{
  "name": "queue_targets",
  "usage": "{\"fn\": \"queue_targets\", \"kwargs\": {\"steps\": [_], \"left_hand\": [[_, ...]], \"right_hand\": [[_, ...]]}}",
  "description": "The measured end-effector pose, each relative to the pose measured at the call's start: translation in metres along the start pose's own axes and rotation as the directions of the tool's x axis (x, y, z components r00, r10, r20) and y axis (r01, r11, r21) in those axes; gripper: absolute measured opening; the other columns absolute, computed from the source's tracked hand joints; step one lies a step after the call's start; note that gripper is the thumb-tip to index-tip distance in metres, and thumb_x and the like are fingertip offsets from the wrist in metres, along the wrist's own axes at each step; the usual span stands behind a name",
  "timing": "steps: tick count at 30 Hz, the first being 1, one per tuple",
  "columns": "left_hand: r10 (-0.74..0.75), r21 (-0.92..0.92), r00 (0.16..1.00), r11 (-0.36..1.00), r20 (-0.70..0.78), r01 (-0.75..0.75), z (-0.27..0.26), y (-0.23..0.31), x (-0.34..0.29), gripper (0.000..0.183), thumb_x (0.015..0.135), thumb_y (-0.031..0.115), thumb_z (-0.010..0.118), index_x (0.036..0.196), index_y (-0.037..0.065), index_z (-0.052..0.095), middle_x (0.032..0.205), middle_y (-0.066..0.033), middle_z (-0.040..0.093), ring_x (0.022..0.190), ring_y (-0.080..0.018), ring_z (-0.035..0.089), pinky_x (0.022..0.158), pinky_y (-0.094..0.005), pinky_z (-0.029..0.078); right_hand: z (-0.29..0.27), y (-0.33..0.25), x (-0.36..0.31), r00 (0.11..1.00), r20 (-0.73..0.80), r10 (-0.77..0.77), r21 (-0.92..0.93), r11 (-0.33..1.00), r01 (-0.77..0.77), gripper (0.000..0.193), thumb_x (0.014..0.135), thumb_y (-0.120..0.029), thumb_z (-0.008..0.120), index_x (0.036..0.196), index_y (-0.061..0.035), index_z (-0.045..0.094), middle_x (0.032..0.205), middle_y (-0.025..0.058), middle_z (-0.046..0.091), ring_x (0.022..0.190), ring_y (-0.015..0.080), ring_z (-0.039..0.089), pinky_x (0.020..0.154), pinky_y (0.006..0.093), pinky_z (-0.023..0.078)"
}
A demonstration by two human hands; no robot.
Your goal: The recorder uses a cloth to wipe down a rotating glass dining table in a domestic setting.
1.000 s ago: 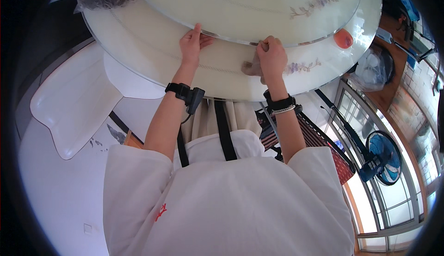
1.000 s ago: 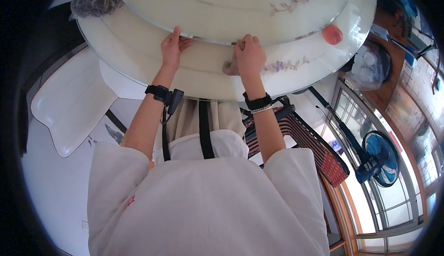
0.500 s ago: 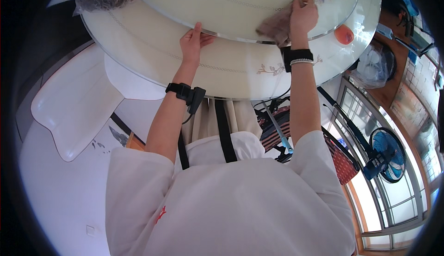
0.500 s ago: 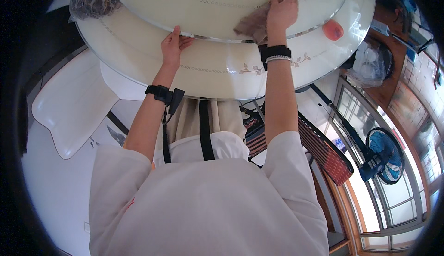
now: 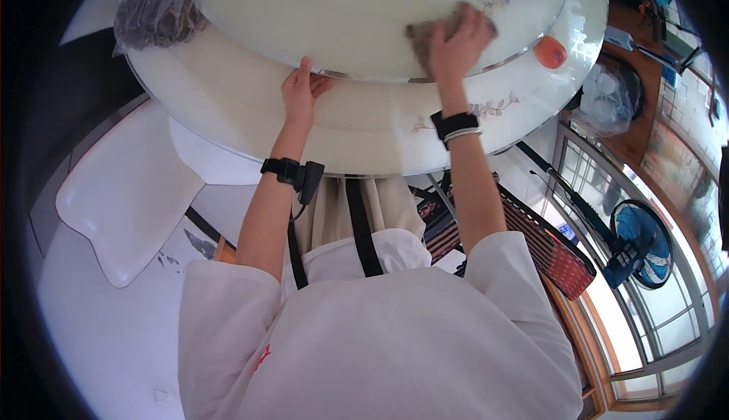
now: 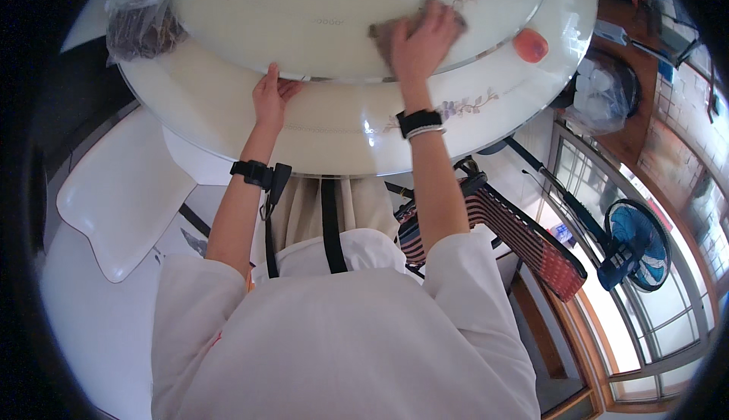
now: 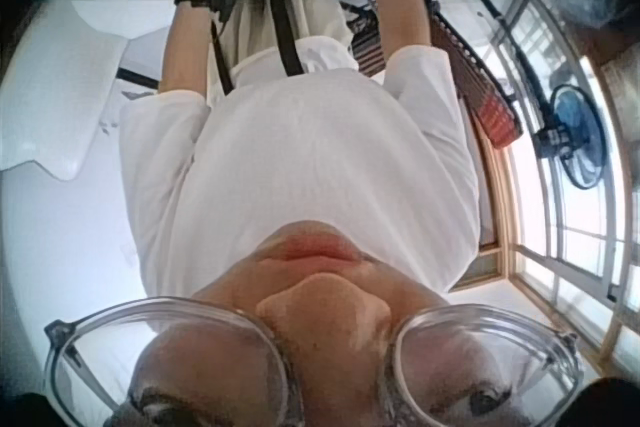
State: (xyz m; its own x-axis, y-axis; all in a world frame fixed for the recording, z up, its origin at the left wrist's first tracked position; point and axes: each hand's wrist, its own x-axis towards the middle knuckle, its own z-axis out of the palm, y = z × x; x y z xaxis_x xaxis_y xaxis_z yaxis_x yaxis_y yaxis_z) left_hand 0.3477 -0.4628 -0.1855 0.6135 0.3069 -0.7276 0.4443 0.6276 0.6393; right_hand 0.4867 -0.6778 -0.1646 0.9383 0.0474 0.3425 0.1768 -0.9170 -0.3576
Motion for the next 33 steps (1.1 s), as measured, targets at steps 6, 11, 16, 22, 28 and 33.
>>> {"fn": "queue_targets", "kwargs": {"steps": [6,11,16,22,28,33], "left_hand": [[0.015,-0.058,1.0,0.998,0.0,-0.015,0.007,0.005,-0.002,0.039,0.086,0.036,0.055,0.083,-0.003,0.053,0.075,-0.0124,0.059,0.066,-0.0215,0.062,0.059,-0.0299,0.054],[0.02,-0.047,0.999,0.999,-0.035,-0.021,0.002,0.005,0.001,0.038,0.087,0.035,0.054,0.086,-0.003,0.054,0.076,-0.0122,0.059,0.065,-0.0199,0.061,0.058,-0.029,0.054],[0.05,-0.026,0.994,0.998,-0.097,-0.053,-0.001,0.004,-0.002,0.036,0.087,0.035,0.055,0.085,-0.002,0.055,0.075,-0.0104,0.059,0.064,-0.0181,0.06,0.058,-0.0275,0.053],[0.062,-0.048,0.992,0.996,-0.113,-0.068,0.005,0.005,-0.003,0.035,0.086,0.035,0.056,0.084,0.0,0.055,0.074,-0.0091,0.059,0.065,-0.0168,0.06,0.059,-0.0257,0.053],[0.02,-0.048,0.997,0.999,-0.073,-0.024,0.008,0.004,-0.005,0.035,0.086,0.036,0.055,0.085,0.001,0.056,0.074,-0.0084,0.059,0.065,-0.0161,0.06,0.059,-0.024,0.052],[0.001,-0.073,1.0,0.997,-0.022,-0.003,-0.001,0.005,-0.003,0.036,0.086,0.037,0.055,0.087,0.001,0.056,0.075,-0.0078,0.06,0.067,-0.0157,0.06,0.059,-0.0239,0.052]], "right_hand": [[-0.006,-0.094,-0.077,0.925,0.318,-0.21,0.275,0.954,0.122,0.054,0.073,-0.01,0.055,0.125,-0.0076,0.04,0.132,0.0177,0.034,0.122,0.0371,0.031,0.102,0.0488,0.024],[-0.002,-0.097,-0.066,0.895,0.35,-0.277,0.309,0.936,0.169,0.056,0.072,-0.006,0.053,0.126,-0.0096,0.04,0.133,0.0136,0.034,0.122,0.0355,0.033,0.102,0.048,0.026],[0.009,-0.05,-0.007,0.959,0.263,-0.105,0.121,0.99,0.075,0.051,0.075,-0.007,0.049,0.124,-0.0067,0.04,0.13,0.0165,0.038,0.121,0.0322,0.034,0.103,0.0431,0.026],[0.021,0.06,0.076,0.993,0.055,-0.102,-0.017,0.994,0.103,0.046,0.077,-0.011,0.05,0.12,-0.0003,0.041,0.126,0.0222,0.039,0.117,0.0357,0.036,0.101,0.0426,0.028],[0.03,0.115,0.119,0.992,-0.037,-0.118,-0.095,0.989,0.114,0.044,0.081,-0.015,0.049,0.121,0.0009,0.04,0.12,0.0256,0.044,0.113,0.0402,0.039,0.098,0.0445,0.031],[0.039,0.081,0.1,0.989,-0.053,-0.138,-0.081,0.988,0.134,0.046,0.081,-0.017,0.049,0.122,0.0012,0.039,0.122,0.0275,0.04,0.114,0.0421,0.037,0.098,0.0469,0.029]]}}
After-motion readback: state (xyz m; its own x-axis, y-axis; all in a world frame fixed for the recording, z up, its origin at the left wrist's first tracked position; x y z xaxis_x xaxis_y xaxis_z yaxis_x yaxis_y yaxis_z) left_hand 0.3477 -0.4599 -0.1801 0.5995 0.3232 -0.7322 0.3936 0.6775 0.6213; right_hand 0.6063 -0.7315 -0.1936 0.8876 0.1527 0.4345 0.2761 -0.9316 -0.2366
